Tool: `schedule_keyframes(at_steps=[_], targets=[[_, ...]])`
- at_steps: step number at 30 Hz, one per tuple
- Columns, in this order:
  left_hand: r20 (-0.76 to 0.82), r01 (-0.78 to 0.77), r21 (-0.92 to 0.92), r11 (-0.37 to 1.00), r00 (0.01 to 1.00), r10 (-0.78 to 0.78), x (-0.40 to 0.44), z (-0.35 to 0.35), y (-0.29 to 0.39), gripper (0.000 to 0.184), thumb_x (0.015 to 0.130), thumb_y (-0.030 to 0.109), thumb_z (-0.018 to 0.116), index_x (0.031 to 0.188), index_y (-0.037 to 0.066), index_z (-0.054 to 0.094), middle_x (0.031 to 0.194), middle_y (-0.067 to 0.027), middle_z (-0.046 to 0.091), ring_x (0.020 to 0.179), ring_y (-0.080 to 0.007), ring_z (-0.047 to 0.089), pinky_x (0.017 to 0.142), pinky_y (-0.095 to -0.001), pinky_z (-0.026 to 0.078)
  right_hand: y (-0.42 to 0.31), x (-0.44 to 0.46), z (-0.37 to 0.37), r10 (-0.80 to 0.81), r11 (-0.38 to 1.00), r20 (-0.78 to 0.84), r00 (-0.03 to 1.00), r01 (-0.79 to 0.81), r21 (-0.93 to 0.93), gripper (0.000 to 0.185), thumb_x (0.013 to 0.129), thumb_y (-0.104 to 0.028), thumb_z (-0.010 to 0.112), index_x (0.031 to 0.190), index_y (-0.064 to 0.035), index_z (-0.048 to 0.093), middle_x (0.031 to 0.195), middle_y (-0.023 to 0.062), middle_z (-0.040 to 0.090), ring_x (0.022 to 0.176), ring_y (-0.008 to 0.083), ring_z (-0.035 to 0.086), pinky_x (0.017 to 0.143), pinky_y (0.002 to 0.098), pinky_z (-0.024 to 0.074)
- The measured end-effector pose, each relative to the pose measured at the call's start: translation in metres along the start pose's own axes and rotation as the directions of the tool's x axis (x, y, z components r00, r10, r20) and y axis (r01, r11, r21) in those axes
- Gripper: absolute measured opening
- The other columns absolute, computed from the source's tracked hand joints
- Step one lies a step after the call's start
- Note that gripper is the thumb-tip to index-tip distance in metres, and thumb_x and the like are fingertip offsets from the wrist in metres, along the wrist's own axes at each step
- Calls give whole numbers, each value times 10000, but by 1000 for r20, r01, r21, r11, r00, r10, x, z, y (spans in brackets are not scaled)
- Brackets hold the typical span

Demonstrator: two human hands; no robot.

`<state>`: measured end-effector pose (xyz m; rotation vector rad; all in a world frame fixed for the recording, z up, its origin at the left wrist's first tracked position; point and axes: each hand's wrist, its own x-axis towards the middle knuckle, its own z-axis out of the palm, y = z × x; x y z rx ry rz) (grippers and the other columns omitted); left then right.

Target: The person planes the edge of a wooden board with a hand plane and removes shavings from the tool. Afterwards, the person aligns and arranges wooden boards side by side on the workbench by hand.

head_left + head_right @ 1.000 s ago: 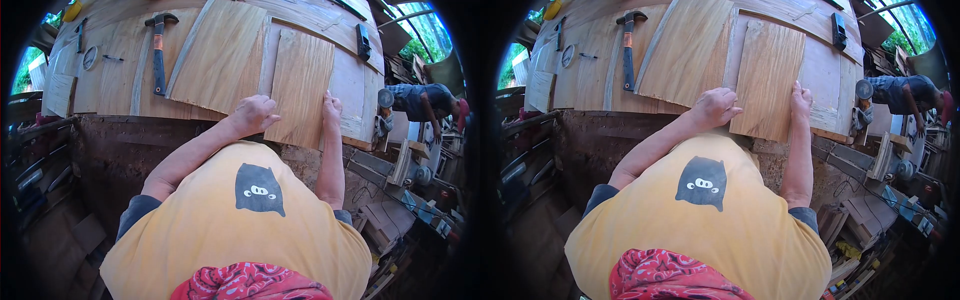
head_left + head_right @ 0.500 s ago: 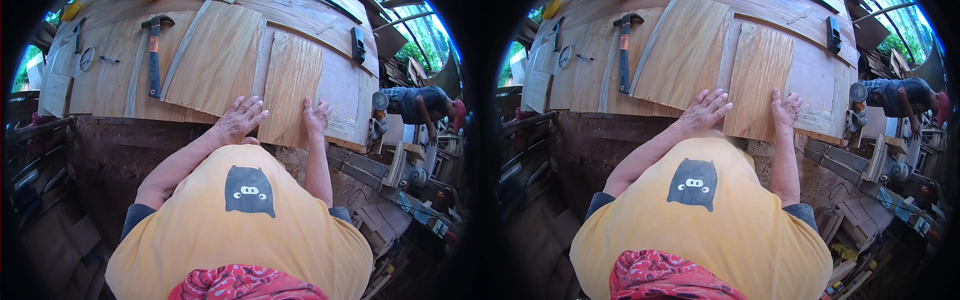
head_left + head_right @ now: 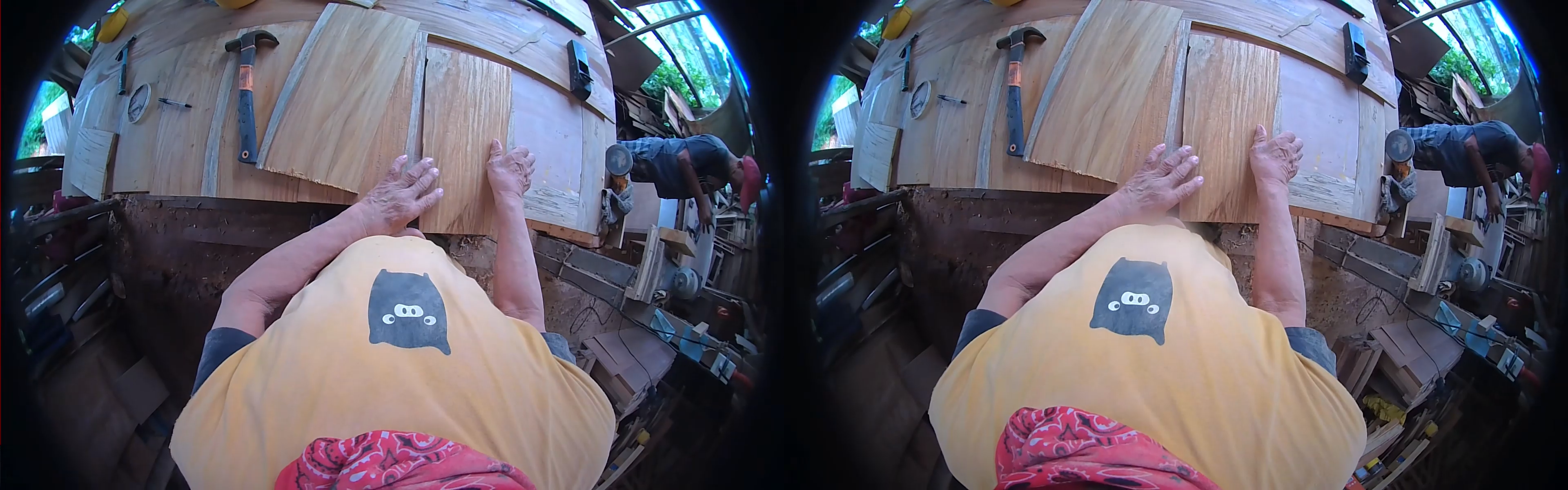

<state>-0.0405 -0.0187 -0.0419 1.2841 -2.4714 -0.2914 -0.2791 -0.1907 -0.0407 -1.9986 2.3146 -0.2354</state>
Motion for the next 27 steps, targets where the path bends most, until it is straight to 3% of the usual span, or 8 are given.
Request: schedule_keyframes(at_steps=[4,9,12,16,17,20,21,27], targets=[[16,-109,75,991,994,108,10,9,8,684,883,551,668,1386,90,626,1543,-221,497,1568,-375,283,1236,-678,127,2,2,-6,5,999,50,999,-7,43,719,951,-586,667,1241,60,543,1293,269,554,1247,454,554,1018,557,490],[-133,-125,85,988,982,136,2,29,7,471,916,413,672,1271,103,683,1460,-130,589,1538,-342,357,1229,-684,162,3,5,-15,-28,997,110,994,20,68,652,955,-551,668,1217,35,554,1266,254,567,1228,441,564,995,552,491],[-172,-59,67,996,983,69,-1,26,-2,424,889,358,720,1232,109,691,1419,-90,618,1508,-322,408,1222,-681,189,-20,6,-13,-163,978,119,979,145,147,582,948,-523,680,1179,0,572,1241,231,576,1214,428,565,981,547,490],[-94,-5,-52,999,996,0,5,3,0,442,849,347,778,1211,110,690,1424,-90,613,1482,-308,441,1221,-655,221,-44,3,11,-211,965,-34,977,213,150,520,940,-498,691,1164,-41,580,1219,202,582,1198,416,564,992,540,480],[-99,9,-63,998,995,-15,4,2,-3,473,847,366,778,1228,102,686,1441,-98,602,1486,-316,434,1227,-634,230,-39,7,10,-222,950,-29,975,223,218,593,931,-511,706,1229,-19,564,1245,209,573,1211,406,557,1019,544,465],[-115,60,-89,994,991,-70,-7,4,-12,570,846,418,777,1286,73,668,1492,-133,565,1501,-343,410,1244,-578,257,-27,15,-4,28,987,-158,987,-2,163,676,926,-536,716,1290,9,548,1303,227,549,1249,408,537,1046,532,455],[-120,68,-85,994,990,-78,-9,3,-16,605,848,432,775,1309,58,657,1509,-152,550,1506,-353,401,1248,-562,265,-20,22,-6,82,976,-20,996,-76,202,792,896,-588,740,1319,49,535,1356,256,519,1301,437,504,1082,534,443],[-127,118,-77,990,984,-128,-6,-3,-12,704,873,466,757,1376,-4,611,1534,-228,511,1516,-364,385,1254,-535,286,-25,34,14,6,990,39,999,-12,143,937,819,-662,783,1298,97,511,1373,279,503,1337,472,476,1120,536,424]])
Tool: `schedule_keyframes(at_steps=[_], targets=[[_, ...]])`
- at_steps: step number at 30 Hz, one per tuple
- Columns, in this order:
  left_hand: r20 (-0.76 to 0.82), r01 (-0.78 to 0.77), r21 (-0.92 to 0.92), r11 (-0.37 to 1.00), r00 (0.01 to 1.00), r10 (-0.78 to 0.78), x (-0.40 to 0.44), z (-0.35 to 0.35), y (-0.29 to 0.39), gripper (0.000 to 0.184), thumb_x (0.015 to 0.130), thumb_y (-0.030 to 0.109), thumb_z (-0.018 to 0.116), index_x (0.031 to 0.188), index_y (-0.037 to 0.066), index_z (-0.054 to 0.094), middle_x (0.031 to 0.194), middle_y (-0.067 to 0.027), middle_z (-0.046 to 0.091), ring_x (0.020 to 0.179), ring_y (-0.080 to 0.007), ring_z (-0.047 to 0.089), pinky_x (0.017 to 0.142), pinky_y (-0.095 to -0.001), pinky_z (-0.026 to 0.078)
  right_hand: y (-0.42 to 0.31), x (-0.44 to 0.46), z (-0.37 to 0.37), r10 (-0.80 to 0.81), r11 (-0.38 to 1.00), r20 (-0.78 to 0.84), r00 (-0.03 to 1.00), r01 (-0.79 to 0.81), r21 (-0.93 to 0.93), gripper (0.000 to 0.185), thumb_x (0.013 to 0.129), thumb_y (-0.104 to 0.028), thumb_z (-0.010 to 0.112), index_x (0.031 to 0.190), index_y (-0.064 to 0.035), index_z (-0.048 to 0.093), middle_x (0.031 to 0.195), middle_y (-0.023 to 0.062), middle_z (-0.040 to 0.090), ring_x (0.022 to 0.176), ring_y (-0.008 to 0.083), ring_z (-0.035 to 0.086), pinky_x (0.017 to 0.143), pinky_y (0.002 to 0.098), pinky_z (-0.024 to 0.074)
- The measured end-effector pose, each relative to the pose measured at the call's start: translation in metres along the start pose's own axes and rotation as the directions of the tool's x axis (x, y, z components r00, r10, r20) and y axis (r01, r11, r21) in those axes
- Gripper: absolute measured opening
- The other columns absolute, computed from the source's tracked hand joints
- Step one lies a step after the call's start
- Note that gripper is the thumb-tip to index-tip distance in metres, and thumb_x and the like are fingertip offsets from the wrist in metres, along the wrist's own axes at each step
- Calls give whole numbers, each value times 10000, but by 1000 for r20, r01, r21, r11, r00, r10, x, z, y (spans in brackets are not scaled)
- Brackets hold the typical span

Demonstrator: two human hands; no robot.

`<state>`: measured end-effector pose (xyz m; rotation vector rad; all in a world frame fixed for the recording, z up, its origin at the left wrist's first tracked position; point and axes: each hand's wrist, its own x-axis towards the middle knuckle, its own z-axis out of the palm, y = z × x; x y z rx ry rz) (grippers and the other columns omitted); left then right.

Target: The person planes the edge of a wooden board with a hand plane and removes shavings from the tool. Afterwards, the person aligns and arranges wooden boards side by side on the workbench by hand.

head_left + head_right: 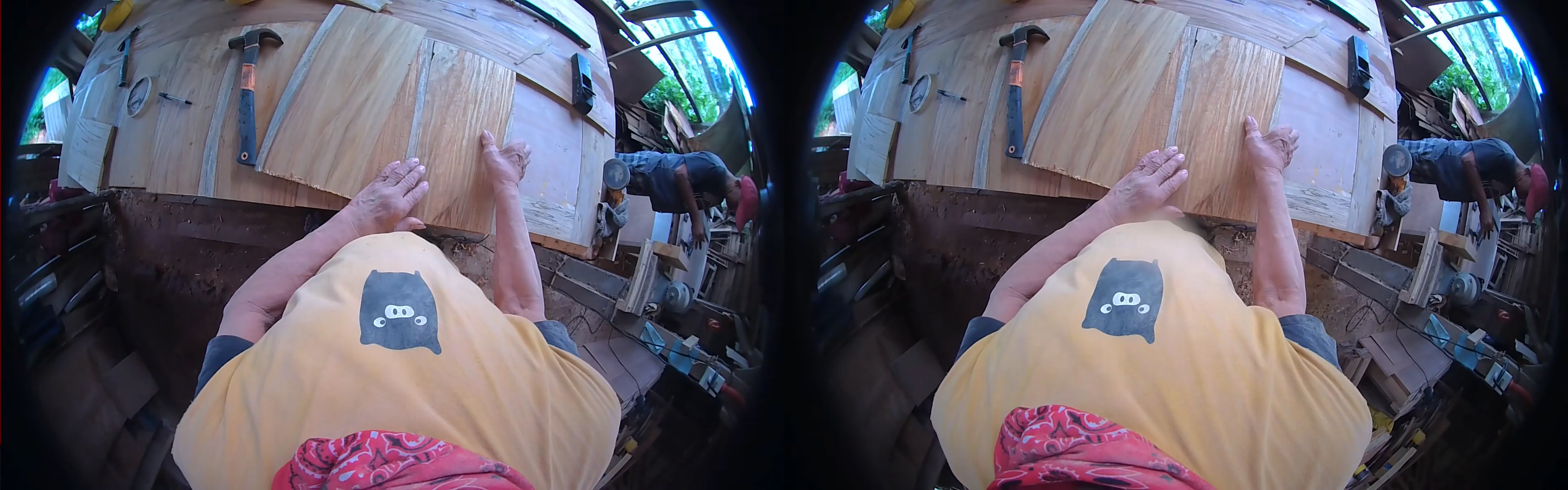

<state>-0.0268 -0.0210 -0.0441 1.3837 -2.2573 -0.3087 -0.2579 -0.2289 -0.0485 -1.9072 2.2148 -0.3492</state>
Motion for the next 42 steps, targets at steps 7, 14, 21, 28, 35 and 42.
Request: schedule_keyframes(at_steps=[7,14,21,28,35,42], targets=[[-65,63,-163,985,995,-75,5,8,-4,525,918,269,754,1355,7,630,1474,-236,569,1454,-395,472,1235,-533,324,-6,5,-13,49,998,131,990,-54,36,958,782,-654,824,1296,89,507,1380,274,494,1344,449,477,1120,525,428],[-329,409,191,892,883,-334,42,-23,-97,552,1003,375,645,1462,73,592,1519,-252,529,1479,-435,418,1236,-547,288,-6,6,-19,52,995,138,989,-63,74,840,816,-604,831,1215,89,574,1348,281,538,1289,442,540,1065,501,475],[-222,563,295,772,827,-517,53,-27,-130,677,1023,546,526,1585,177,452,1685,-187,309,1579,-404,211,1259,-626,127,10,-7,-5,42,982,56,998,-52,181,783,824,-514,836,1311,30,554,1387,259,508,1338,441,471,1113,524,434],[-188,592,312,743,805,-563,62,-32,-124,691,1018,563,523,1600,202,433,1697,-166,301,1590,-376,205,1261,-613,135,-2,-9,-8,131,979,41,990,-136,154,778,814,-482,847,1337,5,539,1406,238,492,1358,428,444,1117,543,418],[-162,601,350,719,795,-585,62,-32,-124,694,1017,558,524,1606,205,423,1707,-152,290,1593,-374,199,1261,-613,135,-6,-14,-11,161,963,54,985,-169,210,752,813,-469,849,1308,1,533,1381,227,483,1352,424,436,1111,562,409],[-159,607,337,720,790,-592,64,-35,-120,687,1020,544,520,1609,204,421,1706,-154,290,1593,-378,196,1263,-611,133,-4,-16,-15,150,960,80,985,-165,227,768,820,-463,843,1348,-9,521,1386,215,484,1349,416,446,1124,542,407]])
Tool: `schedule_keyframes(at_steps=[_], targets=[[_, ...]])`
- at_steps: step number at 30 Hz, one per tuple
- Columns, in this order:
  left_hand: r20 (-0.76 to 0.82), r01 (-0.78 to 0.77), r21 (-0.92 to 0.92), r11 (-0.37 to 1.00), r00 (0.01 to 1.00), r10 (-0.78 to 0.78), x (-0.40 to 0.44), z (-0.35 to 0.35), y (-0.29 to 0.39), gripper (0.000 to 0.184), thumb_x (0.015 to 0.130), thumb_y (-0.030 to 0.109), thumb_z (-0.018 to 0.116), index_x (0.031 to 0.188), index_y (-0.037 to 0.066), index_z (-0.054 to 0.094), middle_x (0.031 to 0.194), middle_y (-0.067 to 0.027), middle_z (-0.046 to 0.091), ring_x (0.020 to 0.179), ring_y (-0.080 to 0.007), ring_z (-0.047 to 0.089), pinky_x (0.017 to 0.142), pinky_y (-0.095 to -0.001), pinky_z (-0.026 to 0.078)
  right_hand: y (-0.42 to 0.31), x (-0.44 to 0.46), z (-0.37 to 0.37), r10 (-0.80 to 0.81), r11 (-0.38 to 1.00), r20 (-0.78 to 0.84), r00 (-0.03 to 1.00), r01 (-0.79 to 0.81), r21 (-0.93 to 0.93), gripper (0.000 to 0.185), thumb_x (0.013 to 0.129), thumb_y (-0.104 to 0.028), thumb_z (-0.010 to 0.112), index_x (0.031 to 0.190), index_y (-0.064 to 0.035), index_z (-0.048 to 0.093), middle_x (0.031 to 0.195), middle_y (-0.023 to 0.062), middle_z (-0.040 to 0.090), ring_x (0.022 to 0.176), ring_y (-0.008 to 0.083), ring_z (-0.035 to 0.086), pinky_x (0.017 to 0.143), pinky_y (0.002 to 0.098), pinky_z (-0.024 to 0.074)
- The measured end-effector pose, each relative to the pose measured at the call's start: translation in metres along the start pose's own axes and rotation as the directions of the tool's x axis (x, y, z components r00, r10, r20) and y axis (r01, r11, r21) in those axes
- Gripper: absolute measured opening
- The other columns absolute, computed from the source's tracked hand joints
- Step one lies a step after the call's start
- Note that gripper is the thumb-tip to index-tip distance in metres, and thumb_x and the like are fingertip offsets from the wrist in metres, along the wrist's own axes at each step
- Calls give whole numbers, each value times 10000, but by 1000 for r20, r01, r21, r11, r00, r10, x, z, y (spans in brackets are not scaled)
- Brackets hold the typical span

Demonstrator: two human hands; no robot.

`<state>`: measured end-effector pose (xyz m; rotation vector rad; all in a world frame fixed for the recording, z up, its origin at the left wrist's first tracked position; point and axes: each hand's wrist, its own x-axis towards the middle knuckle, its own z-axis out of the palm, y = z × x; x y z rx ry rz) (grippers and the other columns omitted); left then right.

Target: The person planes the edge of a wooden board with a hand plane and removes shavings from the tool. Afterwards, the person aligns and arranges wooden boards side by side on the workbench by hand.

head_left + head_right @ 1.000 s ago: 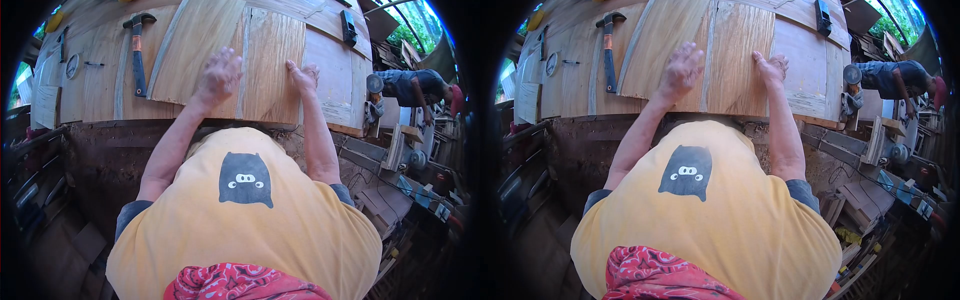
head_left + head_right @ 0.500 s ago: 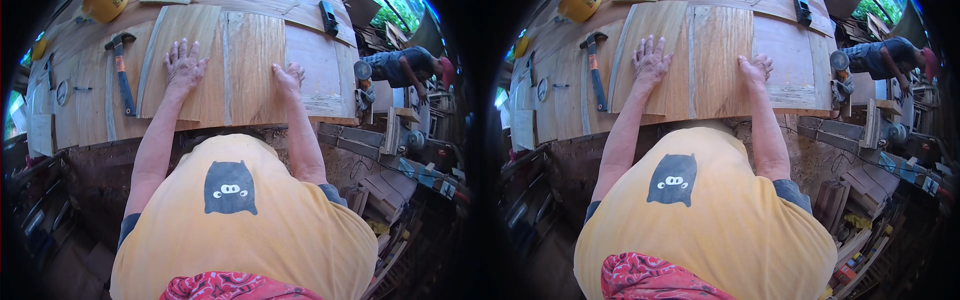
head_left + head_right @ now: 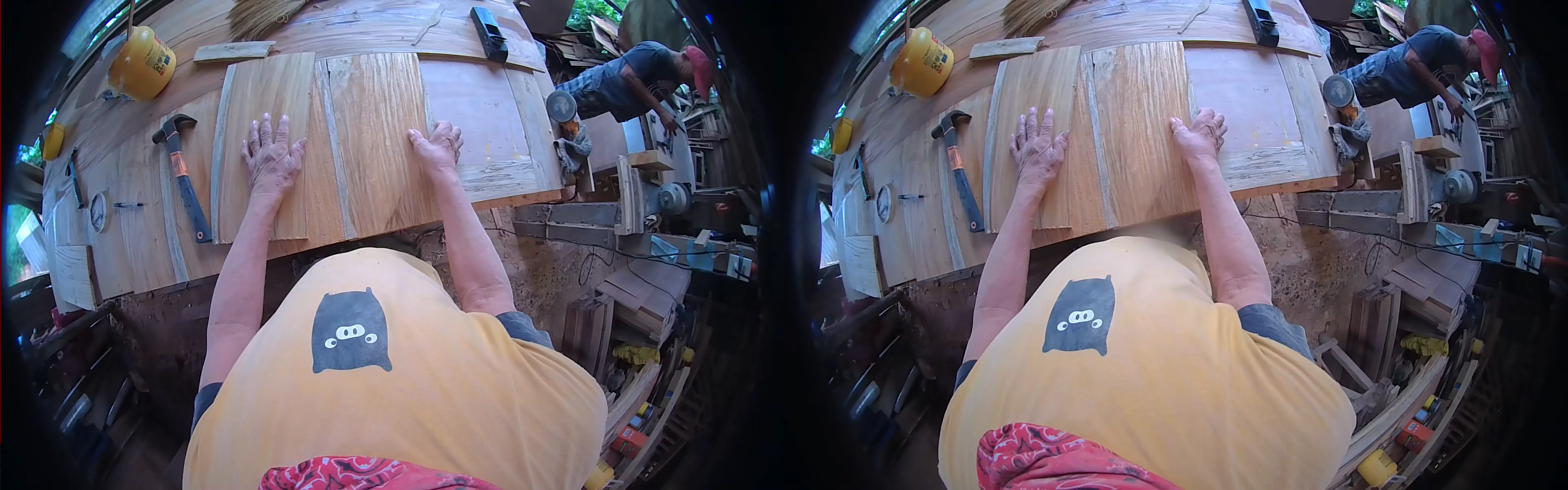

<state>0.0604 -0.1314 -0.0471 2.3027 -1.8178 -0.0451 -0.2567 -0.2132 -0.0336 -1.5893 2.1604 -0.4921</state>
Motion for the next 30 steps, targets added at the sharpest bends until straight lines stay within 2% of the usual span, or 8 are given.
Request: schedule_keyframes(at_steps=[6,10,13,19,22,25,28,30], targets=[[-11,-18,-15,1000,1000,18,0,1,-3,659,1037,534,498,1597,192,439,1697,-162,298,1589,-384,201,1263,-612,137,0,-2,-2,-7,1000,-4,1000,7,2,768,833,-451,831,1377,-8,519,1405,219,485,1354,420,445,1138,526,400],[-61,-31,-55,998,998,28,1,10,-6,620,1033,485,526,1582,202,465,1690,-155,321,1581,-380,227,1252,-619,150,22,7,6,-99,988,-42,994,103,116,738,863,-464,795,1356,28,550,1370,263,521,1328,435,461,1127,519,402],[-73,-30,-74,997,997,25,0,10,-9,608,1030,467,535,1577,207,476,1682,-154,336,1576,-381,240,1246,-622,158,36,4,9,-45,999,-105,993,47,14,732,874,-472,781,1345,40,552,1354,276,529,1312,444,469,1116,519,410],[-77,-28,-81,996,997,22,0,9,-7,607,1032,464,531,1577,201,475,1673,-162,345,1569,-390,247,1245,-621,163,25,-7,2,12,997,-15,1000,-13,-76,724,886,-484,765,1315,63,562,1386,285,516,1330,447,460,1116,535,411],[-74,-24,-84,996,997,18,-1,7,-6,606,1033,465,529,1576,199,476,1674,-162,343,1568,-390,248,1245,-620,164,39,16,12,58,995,-2,998,-57,84,755,871,-505,780,1296,80,563,1303,287,584,1276,439,530,1088,524,447],[-72,-25,-88,996,997,18,0,5,-5,604,1034,459,534,1570,187,474,1668,-167,344,1566,-390,246,1245,-624,165,69,44,31,44,971,59,997,-57,234,705,883,-507,785,1222,83,599,1093,208,671,1035,332,646,931,456,531],[-69,-20,-92,996,998,14,0,5,-5,603,1033,462,532,1570,191,478,1672,-165,341,1567,-391,247,1248,-620,160,51,28,10,13,901,82,997,-47,431,577,924,-457,778,1129,65,640,931,102,671,811,194,612,764,367,533],[-63,-17,-91,996,998,11,-2,4,-7,603,1032,463,531,1570,196,481,1676,-161,339,1567,-391,248,1250,-617,158,47,33,0,-20,847,193,981,-86,525,491,950,-411,768,1106,40,652,923,68,651,781,135,554,715,330,502]])
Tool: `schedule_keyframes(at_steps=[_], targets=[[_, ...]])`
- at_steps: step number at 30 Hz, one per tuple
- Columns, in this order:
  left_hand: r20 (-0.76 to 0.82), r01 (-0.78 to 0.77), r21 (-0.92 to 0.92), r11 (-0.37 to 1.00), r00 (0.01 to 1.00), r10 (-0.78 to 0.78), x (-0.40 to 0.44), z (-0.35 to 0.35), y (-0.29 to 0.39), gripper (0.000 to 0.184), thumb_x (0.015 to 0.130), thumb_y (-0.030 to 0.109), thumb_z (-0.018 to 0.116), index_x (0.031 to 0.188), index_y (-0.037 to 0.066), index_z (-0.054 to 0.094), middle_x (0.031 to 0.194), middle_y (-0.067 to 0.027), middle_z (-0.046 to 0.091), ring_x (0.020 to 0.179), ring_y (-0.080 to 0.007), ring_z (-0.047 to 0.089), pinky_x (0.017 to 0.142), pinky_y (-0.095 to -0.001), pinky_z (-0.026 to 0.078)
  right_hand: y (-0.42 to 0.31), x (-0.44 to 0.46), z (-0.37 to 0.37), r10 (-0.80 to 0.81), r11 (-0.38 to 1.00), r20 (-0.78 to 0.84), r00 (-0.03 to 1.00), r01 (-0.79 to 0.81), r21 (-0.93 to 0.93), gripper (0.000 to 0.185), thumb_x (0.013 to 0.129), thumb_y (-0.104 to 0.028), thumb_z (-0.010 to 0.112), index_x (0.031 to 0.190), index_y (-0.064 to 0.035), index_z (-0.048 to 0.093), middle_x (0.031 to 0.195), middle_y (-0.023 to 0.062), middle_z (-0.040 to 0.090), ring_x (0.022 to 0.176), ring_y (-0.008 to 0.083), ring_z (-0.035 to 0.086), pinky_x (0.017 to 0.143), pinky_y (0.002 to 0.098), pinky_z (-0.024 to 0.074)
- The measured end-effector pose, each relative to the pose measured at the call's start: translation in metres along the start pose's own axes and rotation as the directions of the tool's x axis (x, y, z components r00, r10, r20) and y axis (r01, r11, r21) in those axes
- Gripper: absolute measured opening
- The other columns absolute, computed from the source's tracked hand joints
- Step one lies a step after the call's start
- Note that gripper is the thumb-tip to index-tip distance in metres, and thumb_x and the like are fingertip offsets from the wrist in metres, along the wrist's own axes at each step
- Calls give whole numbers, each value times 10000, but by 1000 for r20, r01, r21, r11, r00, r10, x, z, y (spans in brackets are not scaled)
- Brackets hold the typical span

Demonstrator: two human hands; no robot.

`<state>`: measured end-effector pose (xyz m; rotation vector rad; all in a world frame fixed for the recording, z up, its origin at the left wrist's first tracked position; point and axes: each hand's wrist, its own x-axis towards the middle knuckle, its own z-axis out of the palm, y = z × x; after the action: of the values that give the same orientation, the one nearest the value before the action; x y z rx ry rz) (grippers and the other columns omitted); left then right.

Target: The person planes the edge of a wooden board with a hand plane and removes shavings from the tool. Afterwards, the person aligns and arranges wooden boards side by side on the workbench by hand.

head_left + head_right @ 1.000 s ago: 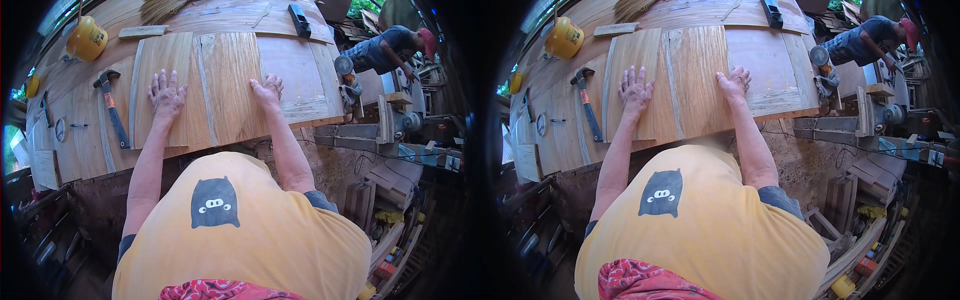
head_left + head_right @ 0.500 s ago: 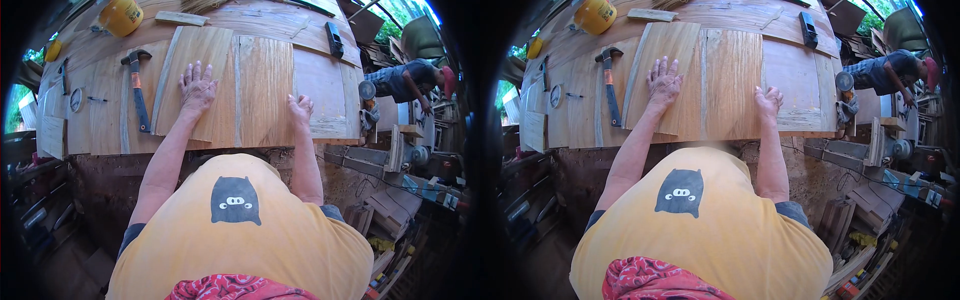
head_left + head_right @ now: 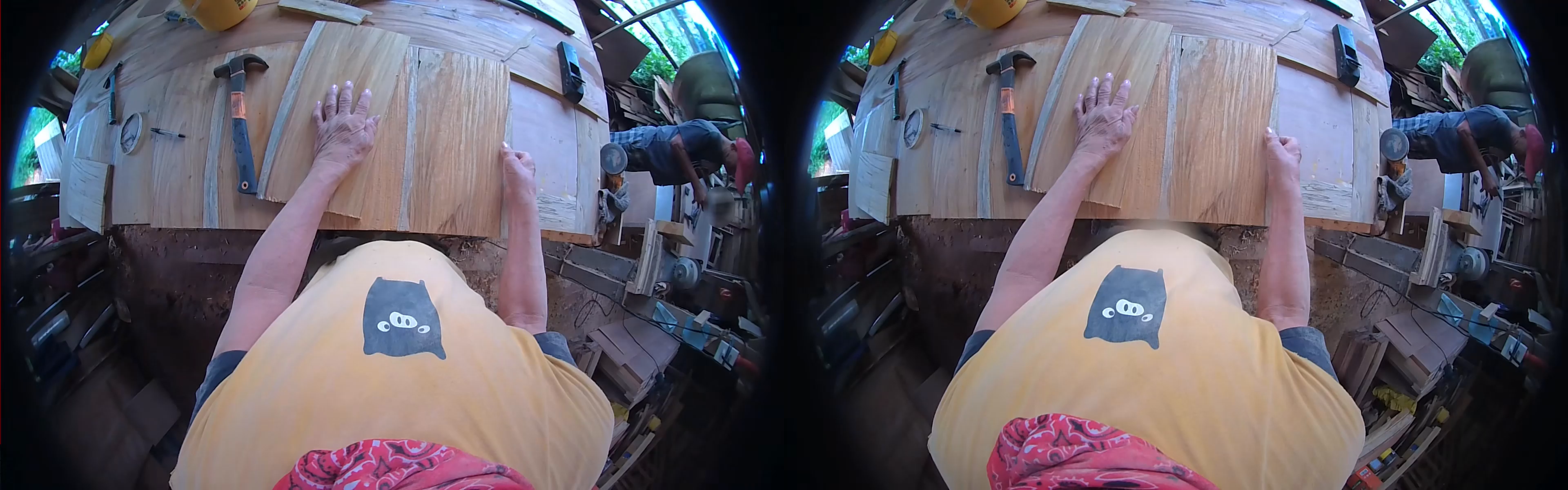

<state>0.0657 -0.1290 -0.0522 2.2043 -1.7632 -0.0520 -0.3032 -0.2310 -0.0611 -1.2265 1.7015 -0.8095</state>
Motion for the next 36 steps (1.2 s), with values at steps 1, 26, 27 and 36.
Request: schedule_keyframes(at_steps=[1,26,27,36], targets=[[2,0,-1,1000,1000,0,0,0,0,602,1031,462,532,1569,196,481,1676,-160,339,1567,-390,248,1250,-617,158,-4,2,-8,15,998,54,998,-18,55,449,963,-388,763,1094,28,657,919,50,640,765,105,525,690,312,487],[50,20,-6,1000,999,-20,2,-7,5,625,1017,427,554,1579,174,451,1690,-163,297,1576,-391,216,1248,-624,159,-111,32,-40,-74,676,484,872,-313,667,551,944,-294,524,1341,86,577,1221,213,703,1074,325,701,1001,447,548],[49,17,-9,1000,999,-16,2,-8,6,626,1017,424,555,1581,174,449,1691,-163,293,1576,-389,215,1247,-622,162,-109,55,-25,-75,672,415,907,-261,693,548,945,-286,521,1348,82,572,1229,204,697,1100,324,690,1025,443,534],[66,42,-18,999,997,-41,1,-12,6,633,1011,395,570,1598,210,422,1699,-142,283,1579,-368,212,1246,-602,166,-164,220,94,-79,593,176,981,-96,800,440,1036,-333,471,1377,-58,520,1237,133,653,1031,279,673,783,408,590]])
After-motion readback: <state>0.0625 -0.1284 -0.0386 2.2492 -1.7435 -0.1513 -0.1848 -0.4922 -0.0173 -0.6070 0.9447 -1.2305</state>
